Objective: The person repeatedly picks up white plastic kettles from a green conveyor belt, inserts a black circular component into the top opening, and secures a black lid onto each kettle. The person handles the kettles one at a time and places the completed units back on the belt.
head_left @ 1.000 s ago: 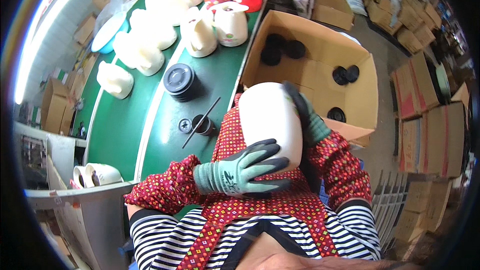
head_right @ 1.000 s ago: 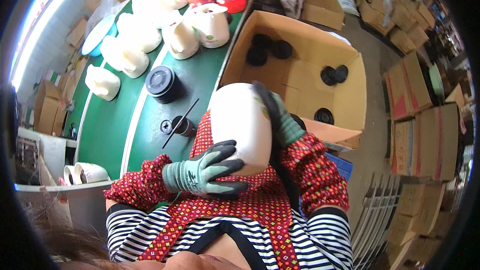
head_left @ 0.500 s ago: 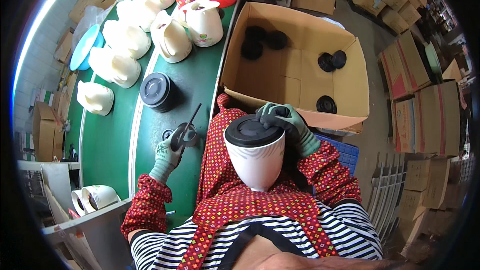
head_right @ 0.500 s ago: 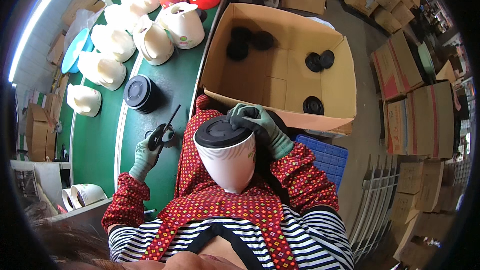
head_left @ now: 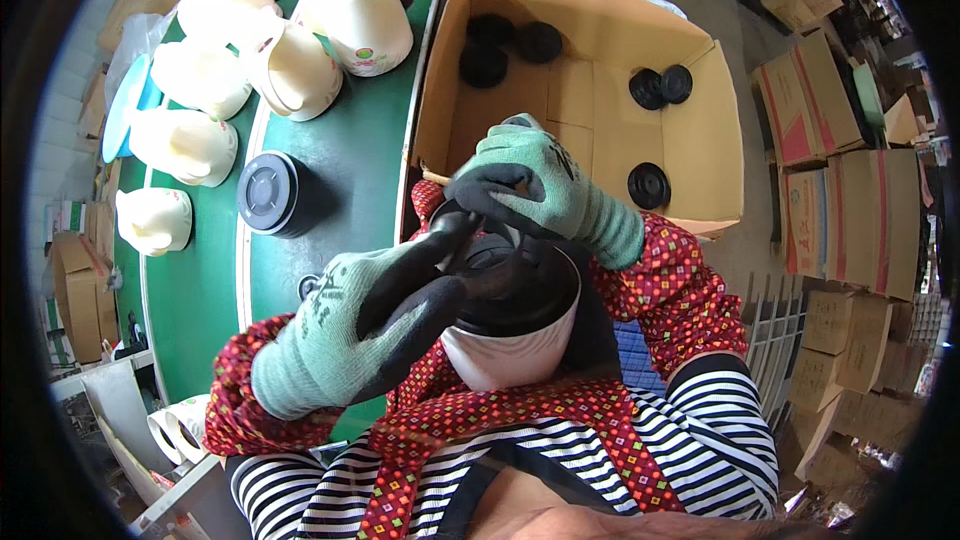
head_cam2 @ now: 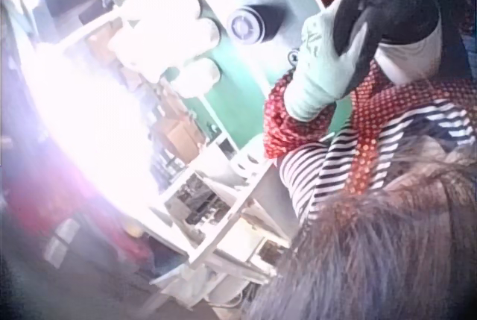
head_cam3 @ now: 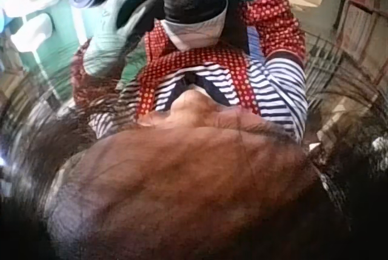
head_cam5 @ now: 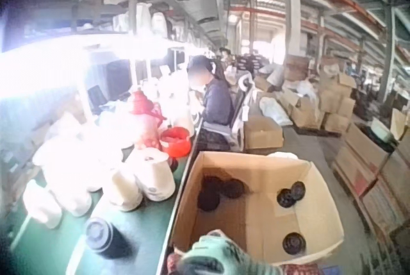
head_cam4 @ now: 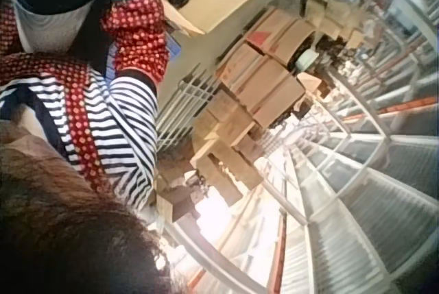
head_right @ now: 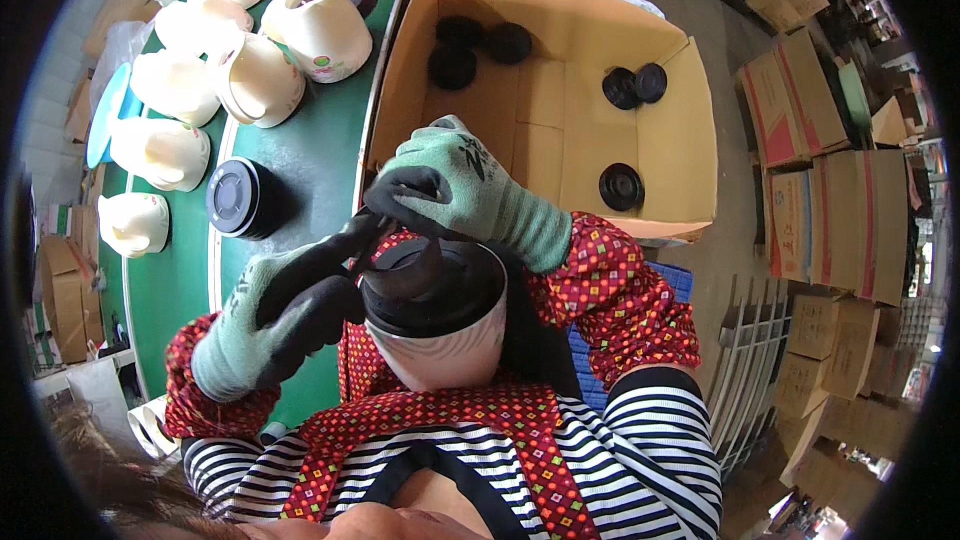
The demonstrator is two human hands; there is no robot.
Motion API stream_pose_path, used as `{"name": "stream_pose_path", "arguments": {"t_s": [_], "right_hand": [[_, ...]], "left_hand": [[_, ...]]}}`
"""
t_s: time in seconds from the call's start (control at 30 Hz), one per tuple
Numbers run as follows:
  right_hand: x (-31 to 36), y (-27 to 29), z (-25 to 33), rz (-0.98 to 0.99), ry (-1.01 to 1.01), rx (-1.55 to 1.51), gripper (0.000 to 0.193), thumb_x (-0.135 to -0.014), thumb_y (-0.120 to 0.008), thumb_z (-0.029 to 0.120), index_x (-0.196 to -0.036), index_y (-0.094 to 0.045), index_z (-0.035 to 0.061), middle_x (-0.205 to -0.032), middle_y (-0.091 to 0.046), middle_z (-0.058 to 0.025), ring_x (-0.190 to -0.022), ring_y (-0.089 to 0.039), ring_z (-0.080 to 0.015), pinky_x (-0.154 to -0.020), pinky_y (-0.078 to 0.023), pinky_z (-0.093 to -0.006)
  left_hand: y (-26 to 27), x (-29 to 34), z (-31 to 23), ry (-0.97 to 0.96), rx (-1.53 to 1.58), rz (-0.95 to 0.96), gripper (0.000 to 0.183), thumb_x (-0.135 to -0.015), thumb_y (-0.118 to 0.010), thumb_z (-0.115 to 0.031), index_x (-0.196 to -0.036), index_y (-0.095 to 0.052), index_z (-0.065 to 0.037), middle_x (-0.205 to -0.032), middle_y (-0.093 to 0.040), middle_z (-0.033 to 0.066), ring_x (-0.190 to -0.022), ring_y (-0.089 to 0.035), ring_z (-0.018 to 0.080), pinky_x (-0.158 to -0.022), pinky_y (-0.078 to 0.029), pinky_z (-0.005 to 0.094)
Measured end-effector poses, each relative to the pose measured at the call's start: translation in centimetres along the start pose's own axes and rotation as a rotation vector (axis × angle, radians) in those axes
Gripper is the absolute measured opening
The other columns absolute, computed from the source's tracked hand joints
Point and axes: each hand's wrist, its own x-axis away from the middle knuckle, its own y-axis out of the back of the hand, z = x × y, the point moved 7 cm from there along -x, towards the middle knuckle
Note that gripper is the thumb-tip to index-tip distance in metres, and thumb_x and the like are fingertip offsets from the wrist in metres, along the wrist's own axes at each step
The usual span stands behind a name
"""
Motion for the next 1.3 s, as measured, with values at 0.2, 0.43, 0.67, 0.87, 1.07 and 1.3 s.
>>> {"name": "stream_pose_path", "arguments": {"t_s": [0.2,0.43,0.67,0.87,1.07,1.3], "right_hand": [[3.1,-2.1,-6.2,0.061,-0.177,-0.519,0.027,-0.090,-0.080,0.029,-0.102,-0.077,0.0053,-0.093,-0.072,-0.0107,-0.095,-0.070,-0.0226,-0.087,-0.052,-0.0376],[5.4,-3.0,-3.5,0.028,0.212,-0.159,0.035,-0.094,-0.075,0.016,-0.127,-0.073,0.0045,-0.117,-0.069,-0.0138,-0.112,-0.066,-0.0326,-0.102,-0.051,-0.0427],[5.7,-5.8,-4.4,-0.136,0.036,-0.835,0.033,-0.094,-0.064,0.029,-0.116,-0.073,0.0046,-0.110,-0.071,-0.0138,-0.108,-0.063,-0.0324,-0.102,-0.045,-0.0437],[7.2,-2.2,-2.0,-0.214,-0.154,-0.228,0.029,-0.099,-0.062,0.027,-0.115,-0.070,0.0041,-0.108,-0.070,-0.0152,-0.103,-0.064,-0.0335,-0.096,-0.044,-0.0460],[6.9,1.1,6.8,0.076,-0.242,0.462,0.059,-0.086,-0.072,0.037,-0.132,-0.066,0.0000,-0.100,-0.063,-0.0155,-0.087,-0.061,-0.0321,-0.082,-0.044,-0.0475],[4.3,-0.8,11.8,0.474,-0.325,0.812,0.072,-0.093,-0.063,0.047,-0.138,-0.059,-0.0078,-0.107,-0.061,-0.0238,-0.089,-0.058,-0.0334,-0.076,-0.042,-0.0481]], "left_hand": [[-2.1,-3.8,-5.5,-0.385,-0.153,0.108,0.041,-0.101,-0.057,-0.013,-0.137,-0.062,0.007,-0.123,-0.066,0.0264,-0.107,-0.066,0.0365,-0.097,-0.050,0.0418],[-6.9,-4.1,-5.0,-0.589,-0.109,0.171,0.045,-0.099,-0.068,-0.014,-0.139,-0.060,0.003,-0.125,-0.065,0.0226,-0.121,-0.061,0.0384,-0.107,-0.045,0.0480],[-6.4,-3.7,-7.7,-0.379,-0.367,0.287,0.056,-0.104,-0.059,-0.018,-0.149,-0.042,0.012,-0.145,-0.046,0.0350,-0.141,-0.041,0.0510,-0.121,-0.032,0.0526],[-6.5,-4.6,-2.0,-0.037,-0.684,0.111,0.068,-0.107,-0.055,-0.030,-0.158,-0.032,0.007,-0.156,-0.036,0.0396,-0.146,-0.038,0.0539,-0.123,-0.033,0.0522],[-1.1,-8.1,9.4,-0.116,-0.432,0.145,0.041,-0.107,-0.055,-0.025,-0.135,-0.062,0.004,-0.119,-0.072,0.0245,-0.113,-0.068,0.0432,-0.099,-0.054,0.0484],[-4.0,-12.8,13.1,-0.760,-0.384,0.003,0.032,-0.106,-0.055,-0.017,-0.126,-0.068,0.004,-0.119,-0.075,0.0185,-0.109,-0.071,0.0356,-0.098,-0.056,0.0423]]}}
